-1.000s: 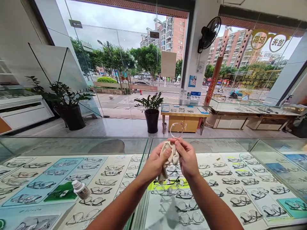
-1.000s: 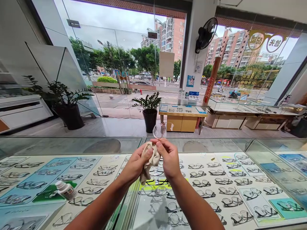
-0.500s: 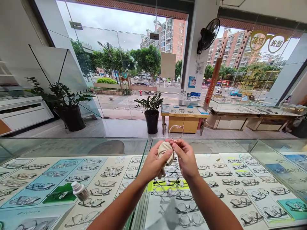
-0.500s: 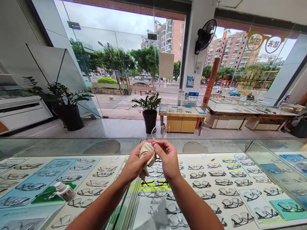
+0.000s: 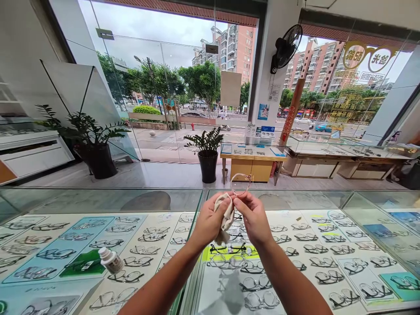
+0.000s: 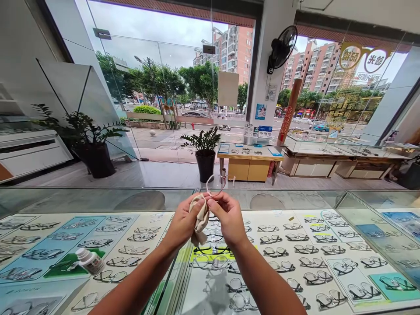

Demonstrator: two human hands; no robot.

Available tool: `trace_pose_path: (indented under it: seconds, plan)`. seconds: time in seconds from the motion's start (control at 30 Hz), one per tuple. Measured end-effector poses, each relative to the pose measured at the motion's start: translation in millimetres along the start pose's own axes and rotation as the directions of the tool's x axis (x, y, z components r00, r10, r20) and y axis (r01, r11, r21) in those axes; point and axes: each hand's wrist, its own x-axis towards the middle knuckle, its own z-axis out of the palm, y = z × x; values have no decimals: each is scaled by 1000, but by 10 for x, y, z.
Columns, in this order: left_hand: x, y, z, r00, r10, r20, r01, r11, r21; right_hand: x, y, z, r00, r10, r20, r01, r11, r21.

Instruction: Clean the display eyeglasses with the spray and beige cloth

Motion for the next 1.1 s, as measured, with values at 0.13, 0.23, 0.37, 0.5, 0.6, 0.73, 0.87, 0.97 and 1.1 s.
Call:
trace_pose_path:
  seconds: [0.13,0.23,0.37,0.5,0.6,0.73,0.87,0.97,1.1]
  plan:
    - [26,42,-100,984,-10,179,1,999,51,20,-10,-5,1000,19,-2,-19,1000,-6]
    - [32,47,-130,973,-28,228,18,999,44,29,-35,-8,999,35,10,-35,999,-13]
    - [56,-24,-64,997,15,78,-16,1000,14,18,-55,-2,1000,16,5,-16,997,-72]
    - [87,8,-177,972,4,234,-22,997,75,33,-59,-9,1000,13,1,-13,997,-72]
    - [85,37,-251,954,-40,297,19,997,73,51,-47,-24,999,35,11,-34,997,-73]
    - [78,-24,-118,988,-6,152,1,999,35,46,-23,-27,1000,26,-4,-26,996,-83]
    - [90,-51,-10,994,-17,111,15,1000,25,26,1,1,999,2,-33,-4,998,-61]
    - [94,-4,-45,990,-12,143,10,1000,12,23,-9,12,998,-1,-60,0,1000,-29]
    - [116,47,-150,995,-10,103,9,1000,9,43,-96,-15,994,-33,-103,34,999,5]
